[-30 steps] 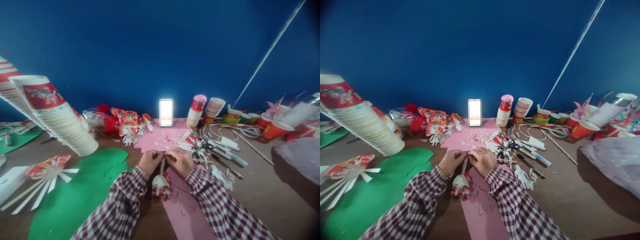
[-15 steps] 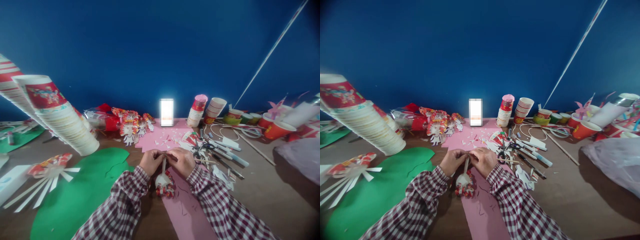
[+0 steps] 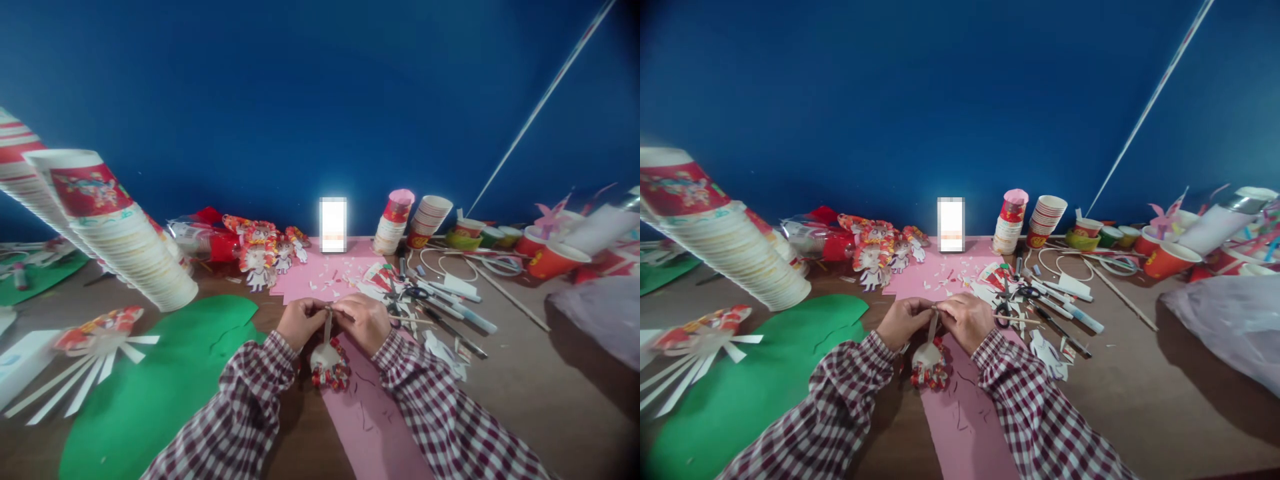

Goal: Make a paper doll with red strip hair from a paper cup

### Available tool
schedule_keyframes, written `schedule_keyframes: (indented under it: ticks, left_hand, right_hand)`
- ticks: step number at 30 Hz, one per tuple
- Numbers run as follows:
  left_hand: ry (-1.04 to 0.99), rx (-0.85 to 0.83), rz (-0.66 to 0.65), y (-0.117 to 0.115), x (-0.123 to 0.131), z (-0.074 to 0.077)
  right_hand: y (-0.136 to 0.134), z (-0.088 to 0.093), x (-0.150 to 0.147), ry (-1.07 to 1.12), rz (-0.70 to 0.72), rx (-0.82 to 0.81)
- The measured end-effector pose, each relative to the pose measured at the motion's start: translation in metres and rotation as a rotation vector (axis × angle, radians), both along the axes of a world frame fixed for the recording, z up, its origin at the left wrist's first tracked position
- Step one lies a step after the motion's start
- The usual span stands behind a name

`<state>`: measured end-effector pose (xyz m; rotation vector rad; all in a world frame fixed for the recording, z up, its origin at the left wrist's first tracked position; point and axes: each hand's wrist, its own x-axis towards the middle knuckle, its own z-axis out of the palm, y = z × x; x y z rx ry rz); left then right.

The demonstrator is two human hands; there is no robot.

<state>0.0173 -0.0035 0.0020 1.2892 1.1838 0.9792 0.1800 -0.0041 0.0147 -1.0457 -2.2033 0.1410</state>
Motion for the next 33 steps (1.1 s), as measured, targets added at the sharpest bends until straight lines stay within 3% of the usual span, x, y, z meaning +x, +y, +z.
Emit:
schedule_keyframes:
  ticks: [7,15,22,33]
  left_hand:
    - [-0.018,-0.040,0.060,0.0002,-0.0006,0.0033]
    - [-0.239,-0.249,0.072,0.0034,-0.0010,-0.0046]
    - [-0.217,-0.300,0.053,0.0021,-0.0003,-0.0043]
    - [-0.049,-0.057,0.098,0.0000,0.0006,0.0013]
  right_hand:
    - [-0.0018,0.0003,-0.0029,-0.016,0.015,0.078]
    - [-0.0027,-0.0019,-0.0052,0.007,0.006,0.099]
    - [-0.0028,-0.0030,-0.0049,-0.007,0.002,0.103]
    - [-0.0027,-0.0060,-0.0059,0.019,-0.026,0.069]
